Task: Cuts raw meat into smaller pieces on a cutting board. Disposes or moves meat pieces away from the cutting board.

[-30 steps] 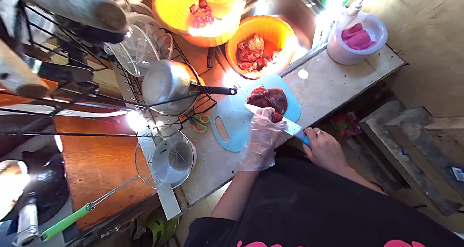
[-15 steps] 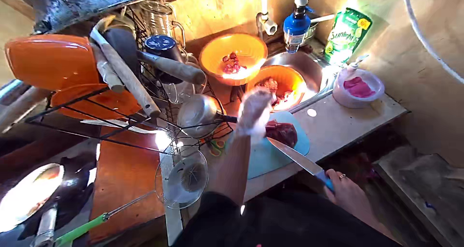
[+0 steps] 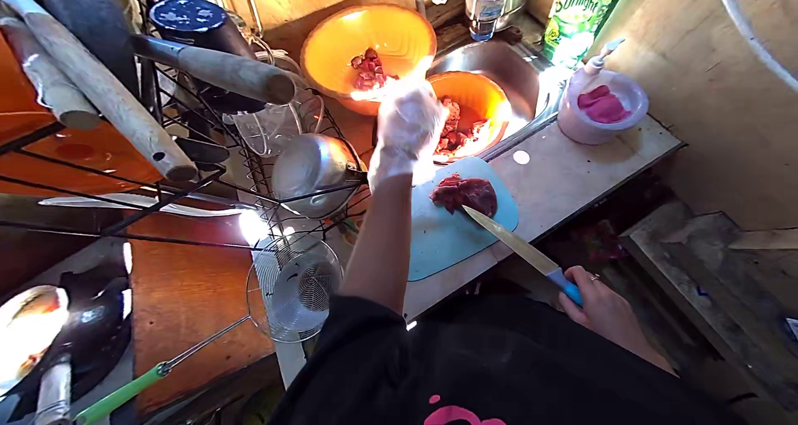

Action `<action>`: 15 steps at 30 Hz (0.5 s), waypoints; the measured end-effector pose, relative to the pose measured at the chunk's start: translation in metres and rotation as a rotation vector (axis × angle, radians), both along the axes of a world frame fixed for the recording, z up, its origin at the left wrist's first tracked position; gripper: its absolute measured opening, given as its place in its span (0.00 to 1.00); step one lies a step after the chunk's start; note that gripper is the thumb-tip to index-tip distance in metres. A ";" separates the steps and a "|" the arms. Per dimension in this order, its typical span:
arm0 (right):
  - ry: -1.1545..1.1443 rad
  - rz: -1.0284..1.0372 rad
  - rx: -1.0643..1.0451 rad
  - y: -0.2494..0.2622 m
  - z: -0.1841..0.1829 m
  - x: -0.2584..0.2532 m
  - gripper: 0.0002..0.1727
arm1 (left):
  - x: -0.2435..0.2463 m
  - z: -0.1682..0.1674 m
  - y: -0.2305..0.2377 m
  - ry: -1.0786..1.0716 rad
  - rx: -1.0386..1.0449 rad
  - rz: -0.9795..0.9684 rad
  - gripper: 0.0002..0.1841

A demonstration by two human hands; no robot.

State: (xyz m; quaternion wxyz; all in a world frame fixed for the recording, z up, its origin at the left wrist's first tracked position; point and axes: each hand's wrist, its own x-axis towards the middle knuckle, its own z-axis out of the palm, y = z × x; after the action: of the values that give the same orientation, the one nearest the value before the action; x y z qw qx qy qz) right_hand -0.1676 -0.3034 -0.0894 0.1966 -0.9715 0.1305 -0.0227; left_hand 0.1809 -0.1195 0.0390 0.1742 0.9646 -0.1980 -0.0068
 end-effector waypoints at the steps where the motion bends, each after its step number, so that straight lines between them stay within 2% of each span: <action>1: 0.000 -0.020 0.009 -0.004 0.000 -0.002 0.19 | -0.015 -0.008 -0.002 0.127 0.024 -0.045 0.17; 3: 0.019 -0.050 0.013 -0.011 0.002 -0.004 0.20 | -0.044 -0.036 -0.008 0.298 0.097 -0.091 0.17; 6: 0.053 -0.081 0.005 -0.022 0.006 -0.005 0.20 | -0.067 -0.094 -0.012 0.334 0.232 -0.185 0.18; 8: 0.067 -0.101 0.009 -0.026 0.008 -0.002 0.20 | -0.070 -0.106 -0.007 0.420 0.294 -0.208 0.22; 11: 0.060 -0.117 0.011 -0.028 0.010 0.001 0.20 | -0.078 -0.135 0.013 0.268 0.157 -0.154 0.19; 13: 0.058 -0.117 0.024 -0.026 0.012 0.004 0.20 | -0.081 -0.140 0.020 0.266 0.118 -0.096 0.22; 15: 0.061 -0.108 0.038 -0.023 0.012 0.007 0.20 | -0.084 -0.140 0.023 0.358 0.115 -0.048 0.26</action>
State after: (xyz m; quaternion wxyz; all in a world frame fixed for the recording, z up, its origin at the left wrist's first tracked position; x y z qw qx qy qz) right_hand -0.1609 -0.3269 -0.0778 0.2095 -0.9594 0.1890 -0.0013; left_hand 0.0971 -0.0963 -0.1006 0.1511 0.9513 -0.1861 -0.1938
